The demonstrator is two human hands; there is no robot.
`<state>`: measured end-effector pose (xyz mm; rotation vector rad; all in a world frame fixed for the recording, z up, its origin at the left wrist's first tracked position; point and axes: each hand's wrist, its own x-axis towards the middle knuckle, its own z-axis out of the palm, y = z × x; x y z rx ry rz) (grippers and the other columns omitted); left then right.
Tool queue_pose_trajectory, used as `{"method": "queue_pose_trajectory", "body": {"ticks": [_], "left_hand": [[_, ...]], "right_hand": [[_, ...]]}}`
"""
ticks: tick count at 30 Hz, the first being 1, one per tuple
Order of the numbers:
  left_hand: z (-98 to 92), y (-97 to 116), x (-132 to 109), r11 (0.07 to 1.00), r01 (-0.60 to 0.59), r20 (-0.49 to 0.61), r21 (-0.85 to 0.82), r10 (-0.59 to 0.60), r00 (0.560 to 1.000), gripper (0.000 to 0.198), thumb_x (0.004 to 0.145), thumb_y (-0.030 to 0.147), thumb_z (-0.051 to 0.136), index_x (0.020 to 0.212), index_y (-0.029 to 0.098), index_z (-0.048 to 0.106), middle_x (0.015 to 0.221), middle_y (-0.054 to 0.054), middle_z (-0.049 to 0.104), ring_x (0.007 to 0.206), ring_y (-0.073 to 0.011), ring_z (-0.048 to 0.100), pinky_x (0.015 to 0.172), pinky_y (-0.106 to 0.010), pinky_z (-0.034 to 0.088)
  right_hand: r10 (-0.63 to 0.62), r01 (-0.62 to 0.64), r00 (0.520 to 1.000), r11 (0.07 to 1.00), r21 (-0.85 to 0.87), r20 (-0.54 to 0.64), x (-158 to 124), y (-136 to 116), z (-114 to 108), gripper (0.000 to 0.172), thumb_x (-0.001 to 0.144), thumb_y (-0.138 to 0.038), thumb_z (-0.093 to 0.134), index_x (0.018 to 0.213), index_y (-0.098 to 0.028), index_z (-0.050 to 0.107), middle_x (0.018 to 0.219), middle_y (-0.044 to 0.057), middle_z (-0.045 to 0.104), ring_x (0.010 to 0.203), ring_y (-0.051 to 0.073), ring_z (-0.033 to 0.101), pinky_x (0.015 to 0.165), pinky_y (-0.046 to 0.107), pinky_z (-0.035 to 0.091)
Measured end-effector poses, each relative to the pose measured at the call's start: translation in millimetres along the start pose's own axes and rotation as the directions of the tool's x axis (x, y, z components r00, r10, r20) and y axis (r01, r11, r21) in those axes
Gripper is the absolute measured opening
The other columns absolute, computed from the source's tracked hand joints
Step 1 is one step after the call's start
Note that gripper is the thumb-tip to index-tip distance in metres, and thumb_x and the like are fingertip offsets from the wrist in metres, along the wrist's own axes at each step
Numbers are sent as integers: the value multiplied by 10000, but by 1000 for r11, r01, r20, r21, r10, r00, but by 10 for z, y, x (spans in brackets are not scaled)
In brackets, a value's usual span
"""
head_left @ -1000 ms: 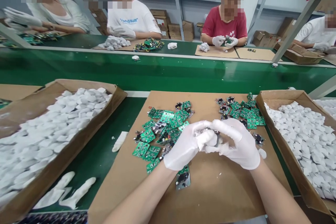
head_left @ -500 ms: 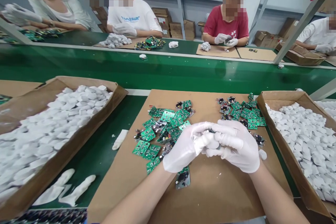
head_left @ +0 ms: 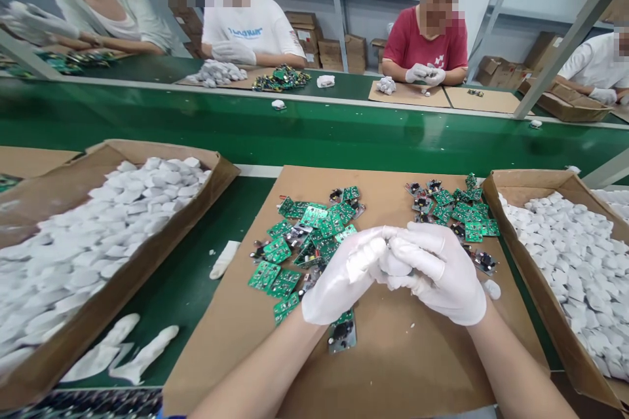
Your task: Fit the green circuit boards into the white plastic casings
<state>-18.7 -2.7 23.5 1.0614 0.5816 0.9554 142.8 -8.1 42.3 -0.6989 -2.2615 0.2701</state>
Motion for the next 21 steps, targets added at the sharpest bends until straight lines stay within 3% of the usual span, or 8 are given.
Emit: {"method": "queue_pose_trajectory", "body": {"ticks": [3, 7, 11, 13, 16, 18, 21], "left_hand": [[21, 23, 1, 998, 62, -39, 18, -61, 997, 433, 742, 568, 680, 876, 160, 731, 640, -15, 593, 566, -136, 509, 537, -263, 411], [97, 68, 33, 993, 110, -130, 48, -103, 986, 358, 707, 506, 725, 695, 151, 678, 623, -4, 572, 552, -127, 483, 507, -260, 385], [157, 83, 66, 991, 108, -112, 83, -98, 989, 352, 659, 392, 786, 524, 156, 564, 561, 2, 540, 545, -128, 475, 507, -263, 363], [161, 74, 73, 992, 111, -85, 66, -105, 991, 413, 703, 457, 754, 512, 153, 549, 527, -1, 518, 520, -123, 467, 490, -259, 333], [137, 54, 79, 983, 159, -77, -88, -166, 983, 457, 724, 585, 700, 648, 140, 632, 570, -10, 536, 532, -126, 480, 472, -242, 320], [116, 40, 85, 929, 235, 12, -285, -242, 970, 489, 705, 622, 696, 753, 135, 676, 649, -28, 569, 600, -145, 518, 506, -243, 380], [100, 5, 92, 859, 241, 129, -452, -204, 970, 387, 711, 508, 754, 762, 129, 696, 742, -41, 580, 706, -149, 530, 612, -244, 449]], "right_hand": [[75, -73, 997, 987, 146, -13, 1, -26, -4, 397, 1024, -261, 361, 643, -207, 459, 621, 2, 597, 540, 134, 429, 590, 309, 415], [73, -44, 992, 966, 254, -107, -67, -10, 33, 297, 963, -296, 539, 678, -219, 500, 646, -22, 615, 557, 134, 447, 600, 310, 427], [87, -18, 964, 964, 264, -252, -162, 47, 99, 93, 861, -247, 700, 905, -285, 627, 670, -50, 624, 541, 132, 489, 608, 309, 469], [130, -39, 941, 959, 279, -313, -217, 77, 144, 299, 822, -266, 746, 1088, -339, 631, 738, -41, 651, 581, 142, 556, 630, 320, 504], [308, -153, 877, 906, 394, -368, -284, 105, 207, 449, 758, -326, 805, 1168, -353, 625, 941, 10, 694, 775, 182, 656, 714, 361, 557], [422, -201, 821, 844, 497, -386, -301, 105, 235, 436, 727, -366, 825, 1127, -344, 654, 1046, 33, 696, 923, 212, 671, 799, 403, 569], [509, -170, 763, 752, 636, -398, -286, 84, 261, 436, 726, -404, 819, 1127, -363, 654, 1064, 22, 702, 989, 224, 675, 865, 456, 569]]}}
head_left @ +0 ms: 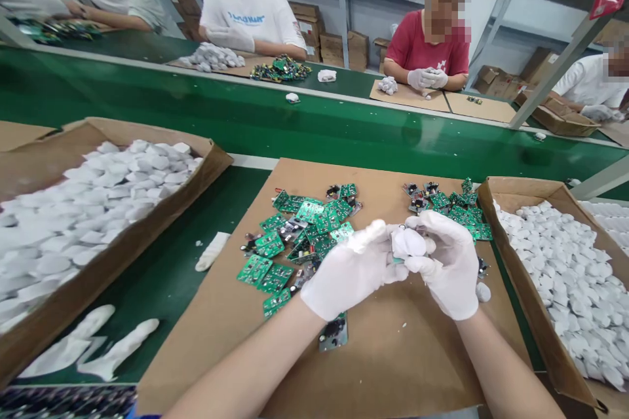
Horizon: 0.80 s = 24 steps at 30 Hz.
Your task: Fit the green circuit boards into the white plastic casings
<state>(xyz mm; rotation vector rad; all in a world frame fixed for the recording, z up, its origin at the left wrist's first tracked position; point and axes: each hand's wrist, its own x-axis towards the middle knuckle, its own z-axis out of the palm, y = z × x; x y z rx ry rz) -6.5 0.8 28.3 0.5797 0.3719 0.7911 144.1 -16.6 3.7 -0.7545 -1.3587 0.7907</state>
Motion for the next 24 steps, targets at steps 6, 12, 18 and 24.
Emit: {"method": "queue_pose_trajectory", "body": {"ticks": [6, 12, 18, 24], "left_hand": [[-45, -103, 35, 974, -215, 137, 69, 204, 969, 347, 818, 442, 686, 701, 120, 635, 743, -17, 499, 685, -109, 433, 590, -203, 389], [-54, -127, 57, 968, -241, 146, 73, 228, 963, 352, 829, 432, 675, 671, 124, 612, 714, 0, 458, 652, -104, 383, 611, -220, 386], [-53, -150, 53, 976, -212, 126, 44, 205, 971, 365, 801, 455, 700, 664, 124, 629, 675, 11, 430, 643, -110, 378, 614, -238, 393], [-7, -147, 56, 984, -175, 26, 44, 174, 984, 379, 718, 432, 789, 609, 127, 592, 650, 13, 468, 638, -101, 418, 584, -218, 401]], "right_hand": [[13, -8, 999, 993, -117, 35, 23, -40, 2, 516, 805, -427, 744, 1288, -349, 582, 1188, 65, 668, 1059, 243, 655, 895, 454, 571], [-174, 248, 959, 896, -369, 223, 60, -118, -45, 352, 918, -408, 606, 1263, -339, 608, 1105, 66, 644, 1030, 209, 634, 857, 372, 560], [-171, 246, 962, 884, -398, 214, 31, -65, -55, 413, 922, -416, 599, 1323, -343, 534, 1110, 59, 628, 1043, 214, 625, 881, 390, 546], [-178, 294, 943, 839, -459, 280, 55, -76, -82, 376, 936, -441, 558, 1306, -386, 590, 1010, 56, 612, 947, 216, 616, 776, 358, 562]]}}
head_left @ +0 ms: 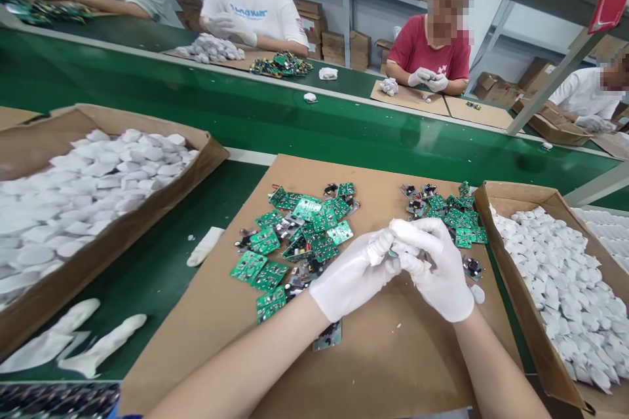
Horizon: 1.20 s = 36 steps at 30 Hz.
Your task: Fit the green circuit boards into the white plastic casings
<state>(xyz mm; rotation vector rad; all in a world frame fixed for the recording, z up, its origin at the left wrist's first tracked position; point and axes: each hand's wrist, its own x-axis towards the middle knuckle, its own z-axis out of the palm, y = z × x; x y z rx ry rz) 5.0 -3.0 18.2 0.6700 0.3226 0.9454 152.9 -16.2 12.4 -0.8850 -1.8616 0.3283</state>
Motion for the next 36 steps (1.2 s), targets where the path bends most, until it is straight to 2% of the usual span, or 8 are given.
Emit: {"method": "queue_pose_trajectory", "body": {"ticks": [8, 11, 19, 23, 27, 29, 32, 36], "left_hand": [[-67, -44, 18, 987, 51, -8, -149, -53, 999, 287, 754, 376, 776, 681, 125, 657, 674, 12, 551, 636, -82, 501, 633, -193, 473], [-60, -38, 20, 978, 67, -26, -195, -74, 997, 265, 707, 341, 820, 696, 124, 669, 685, 13, 585, 642, -72, 536, 632, -170, 489], [-45, -23, 9, 978, 71, -6, -194, -74, 997, 290, 738, 372, 792, 684, 115, 668, 690, 4, 604, 652, -75, 561, 640, -167, 504], [-88, -54, 12, 981, 78, -77, -178, -93, 993, 316, 670, 379, 841, 688, 108, 677, 683, -5, 604, 660, -84, 557, 640, -173, 493], [-76, -42, 6, 988, 72, -50, -134, -79, 996, 316, 692, 396, 820, 686, 113, 679, 656, -1, 561, 641, -95, 518, 609, -196, 459], [-53, -20, -3, 992, 69, -11, -104, -71, 997, 339, 733, 427, 780, 664, 118, 659, 693, -13, 550, 682, -105, 504, 610, -202, 435], [-39, -8, -16, 994, 89, 32, -63, -87, 996, 366, 791, 454, 719, 677, 116, 642, 735, -21, 518, 704, -104, 453, 621, -211, 398], [-59, -40, -23, 999, 33, 2, 12, -33, 999, 343, 799, 444, 713, 702, 122, 645, 724, -6, 496, 688, -106, 425, 629, -229, 389]], "right_hand": [[25, -26, 999, 999, -26, -40, -7, -40, 30, 480, 952, -417, 534, 1426, -392, 456, 998, 57, 635, 897, 223, 612, 766, 374, 541], [-23, 20, 998, 999, -47, -52, 11, -45, 37, 460, 968, -385, 514, 1425, -380, 466, 1002, 61, 642, 884, 219, 619, 757, 365, 533], [-72, 67, 994, 995, -77, -77, 15, -62, 49, 512, 978, -379, 494, 1473, -407, 367, 1011, 58, 631, 884, 216, 615, 733, 365, 530], [-81, 80, 997, 991, -110, -7, 15, -75, 21, 415, 984, -350, 486, 1395, -401, 500, 1038, 54, 642, 866, 213, 625, 712, 354, 530], [-76, 85, 995, 987, -137, 70, 16, -60, -41, 366, 980, -362, 487, 1335, -360, 574, 1087, 68, 651, 918, 231, 629, 756, 378, 536], [-42, 45, 997, 998, -46, 71, 3, -39, -76, 453, 964, -464, 480, 1398, -338, 504, 1093, 76, 658, 928, 245, 632, 788, 412, 544], [116, -121, 992, 985, 125, 45, -14, -30, -107, 557, 963, -535, 433, 1468, -304, 408, 1070, 81, 669, 934, 245, 635, 834, 433, 542], [171, -167, 985, 976, 137, -13, 0, -73, -67, 316, 956, -340, 557, 1260, -356, 642, 974, 43, 655, 854, 183, 638, 720, 314, 553]]}}
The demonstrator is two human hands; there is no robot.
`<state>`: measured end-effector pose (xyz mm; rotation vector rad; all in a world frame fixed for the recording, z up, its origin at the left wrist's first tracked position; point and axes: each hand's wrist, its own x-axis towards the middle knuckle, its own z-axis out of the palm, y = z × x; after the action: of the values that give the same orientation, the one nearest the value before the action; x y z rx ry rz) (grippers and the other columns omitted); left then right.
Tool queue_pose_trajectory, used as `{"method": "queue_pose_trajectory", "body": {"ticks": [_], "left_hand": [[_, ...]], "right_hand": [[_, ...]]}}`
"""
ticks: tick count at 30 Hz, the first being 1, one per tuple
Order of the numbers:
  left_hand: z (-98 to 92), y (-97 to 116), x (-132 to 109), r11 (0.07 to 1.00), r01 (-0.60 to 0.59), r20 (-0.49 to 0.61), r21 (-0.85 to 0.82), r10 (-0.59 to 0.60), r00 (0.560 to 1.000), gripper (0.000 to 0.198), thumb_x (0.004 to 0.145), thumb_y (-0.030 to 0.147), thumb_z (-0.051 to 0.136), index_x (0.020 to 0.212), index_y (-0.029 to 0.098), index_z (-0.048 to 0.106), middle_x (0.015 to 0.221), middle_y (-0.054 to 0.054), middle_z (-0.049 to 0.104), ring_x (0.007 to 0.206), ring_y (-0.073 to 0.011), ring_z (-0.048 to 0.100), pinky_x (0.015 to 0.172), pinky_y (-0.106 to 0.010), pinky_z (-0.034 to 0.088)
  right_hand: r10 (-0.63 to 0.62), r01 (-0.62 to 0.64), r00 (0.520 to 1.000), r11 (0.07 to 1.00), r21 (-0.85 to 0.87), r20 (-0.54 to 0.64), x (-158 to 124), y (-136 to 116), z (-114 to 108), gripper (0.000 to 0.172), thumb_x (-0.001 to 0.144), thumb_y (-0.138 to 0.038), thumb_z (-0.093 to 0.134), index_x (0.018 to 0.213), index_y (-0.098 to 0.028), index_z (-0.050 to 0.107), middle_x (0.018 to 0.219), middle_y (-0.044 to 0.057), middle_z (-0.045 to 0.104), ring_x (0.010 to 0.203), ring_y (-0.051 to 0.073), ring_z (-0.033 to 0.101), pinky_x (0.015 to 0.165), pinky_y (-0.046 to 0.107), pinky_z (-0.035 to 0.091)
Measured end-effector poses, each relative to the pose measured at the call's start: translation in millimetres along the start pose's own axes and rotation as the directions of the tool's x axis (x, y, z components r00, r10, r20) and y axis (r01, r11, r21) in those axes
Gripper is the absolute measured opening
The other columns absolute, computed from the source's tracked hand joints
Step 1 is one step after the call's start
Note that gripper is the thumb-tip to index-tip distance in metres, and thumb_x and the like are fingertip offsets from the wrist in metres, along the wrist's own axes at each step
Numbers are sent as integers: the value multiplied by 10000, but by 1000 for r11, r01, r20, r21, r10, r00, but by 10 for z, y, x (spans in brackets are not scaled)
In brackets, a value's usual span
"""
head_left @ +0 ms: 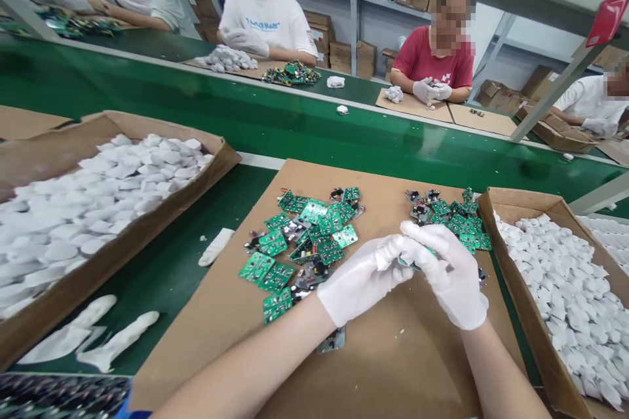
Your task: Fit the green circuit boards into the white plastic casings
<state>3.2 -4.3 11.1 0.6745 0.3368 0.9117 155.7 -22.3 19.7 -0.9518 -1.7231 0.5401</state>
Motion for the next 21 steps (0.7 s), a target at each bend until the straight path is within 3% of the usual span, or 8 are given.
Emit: {"method": "queue_pose_trajectory", "body": {"ticks": [6, 12, 15, 18, 21], "left_hand": [[36, 8, 1, 998, -36, -32, 54, 38, 999, 340, 761, 435, 751, 692, 123, 634, 680, 10, 490, 638, -99, 414, 620, -241, 386], [82, 19, -3, 996, 18, -80, 85, -11, 997, 391, 720, 497, 763, 676, 136, 619, 706, -2, 502, 668, -114, 432, 592, -240, 373], [106, 15, 4, 993, 35, -90, 110, -25, 996, 449, 710, 485, 773, 561, 152, 511, 616, 29, 423, 585, -93, 360, 545, -237, 328], [102, 7, 6, 992, 27, -100, 121, -15, 995, 451, 712, 482, 774, 572, 157, 495, 611, 40, 385, 576, -87, 333, 534, -229, 315], [80, 15, -5, 992, 41, -54, 117, -35, 998, 431, 740, 514, 740, 634, 146, 542, 676, 17, 413, 631, -100, 360, 551, -224, 332]], "right_hand": [[-146, 139, 989, 969, -202, -17, 3, -11, 53, 402, 923, -237, 609, 1308, -350, 606, 967, 47, 670, 868, 190, 636, 748, 327, 550], [-46, 46, 999, 997, -68, 4, 9, -12, 5, 349, 968, -463, 484, 1224, -326, 678, 979, 57, 679, 865, 205, 645, 724, 357, 557], [-87, 78, 995, 986, -147, -55, 7, -8, 26, 311, 893, -379, 651, 1198, -340, 691, 904, 40, 683, 783, 186, 637, 686, 338, 540], [-99, 89, 994, 983, -162, -51, -2, 6, 37, 320, 894, -352, 655, 1213, -351, 680, 881, 33, 684, 769, 182, 630, 693, 339, 531], [-7, 7, 1000, 1000, 9, -3, -9, 25, 19, 485, 892, -532, 589, 1340, -348, 576, 937, 47, 674, 827, 203, 634, 735, 361, 545]]}}
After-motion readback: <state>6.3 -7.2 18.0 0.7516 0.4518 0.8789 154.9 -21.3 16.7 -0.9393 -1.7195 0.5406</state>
